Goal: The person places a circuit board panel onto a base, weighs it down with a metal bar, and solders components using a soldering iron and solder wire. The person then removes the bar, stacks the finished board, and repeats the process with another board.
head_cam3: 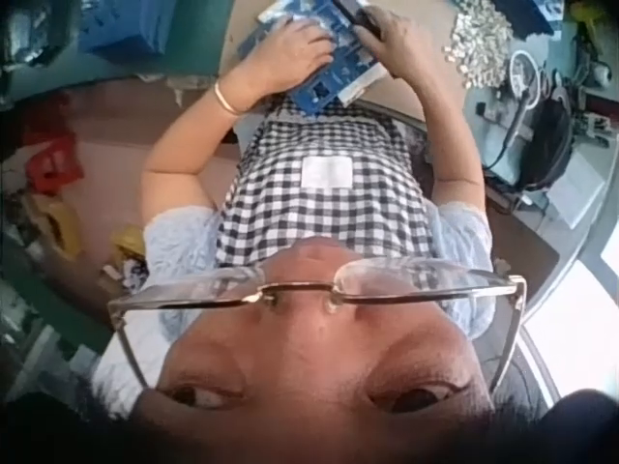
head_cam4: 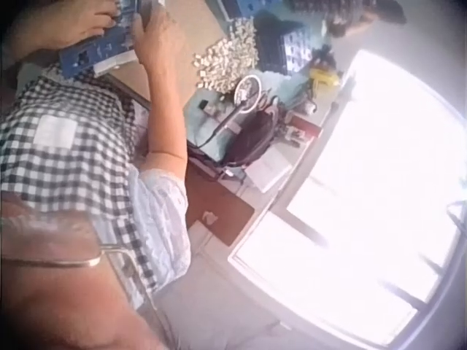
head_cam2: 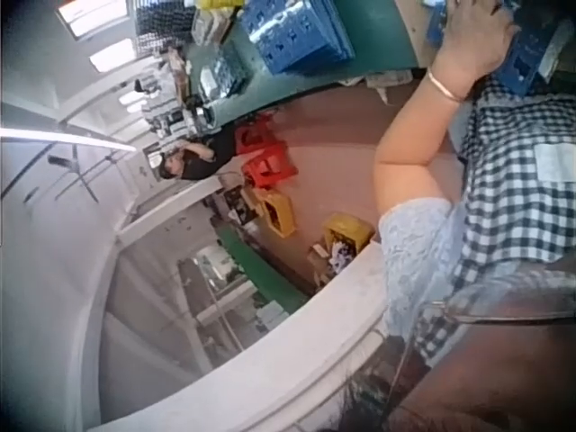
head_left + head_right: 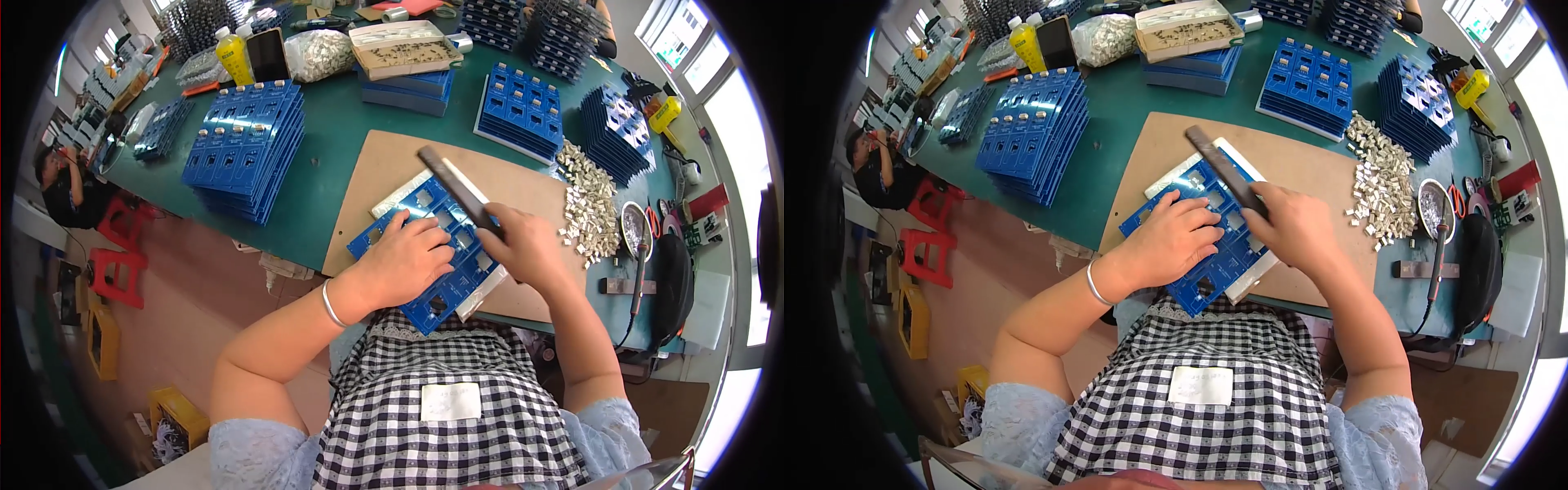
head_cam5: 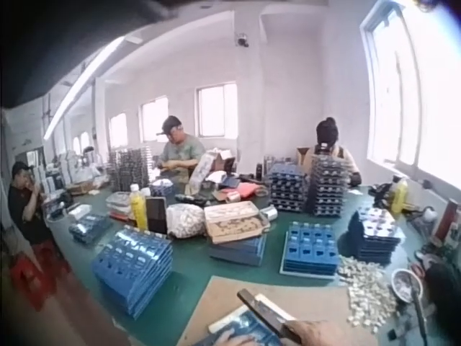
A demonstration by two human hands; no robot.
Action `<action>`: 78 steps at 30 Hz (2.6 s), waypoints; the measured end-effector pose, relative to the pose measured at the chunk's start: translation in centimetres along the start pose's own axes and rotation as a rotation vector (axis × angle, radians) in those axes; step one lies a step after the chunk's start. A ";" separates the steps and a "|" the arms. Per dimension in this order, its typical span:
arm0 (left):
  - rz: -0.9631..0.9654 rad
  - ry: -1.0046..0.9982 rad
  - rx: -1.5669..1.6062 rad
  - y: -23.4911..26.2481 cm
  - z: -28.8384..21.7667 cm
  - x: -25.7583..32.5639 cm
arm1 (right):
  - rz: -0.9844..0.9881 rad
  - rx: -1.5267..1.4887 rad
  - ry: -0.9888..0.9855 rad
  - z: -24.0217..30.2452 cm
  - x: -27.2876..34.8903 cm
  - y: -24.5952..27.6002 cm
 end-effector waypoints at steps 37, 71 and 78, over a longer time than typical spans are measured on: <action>-0.078 0.393 0.564 5.3 -4.6 2.5 | -1.366 -1.382 0.181 -12.1 11.5 1.4; -0.569 0.692 0.332 1.9 2.0 7.0 | -0.511 -1.075 0.270 -6.6 1.1 7.9; -0.509 0.579 0.250 2.0 3.0 4.9 | -0.251 -1.252 0.241 -3.5 -0.2 1.1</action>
Point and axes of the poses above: each hand's wrist, its own x-axis away from the middle knuckle, its own y-axis out of the back of the hand, z = x × y, the point moved 2 cm from there along -x, towards the middle knuckle, and after that the axes turned 9 degrees about z, right-handed, at the moved point
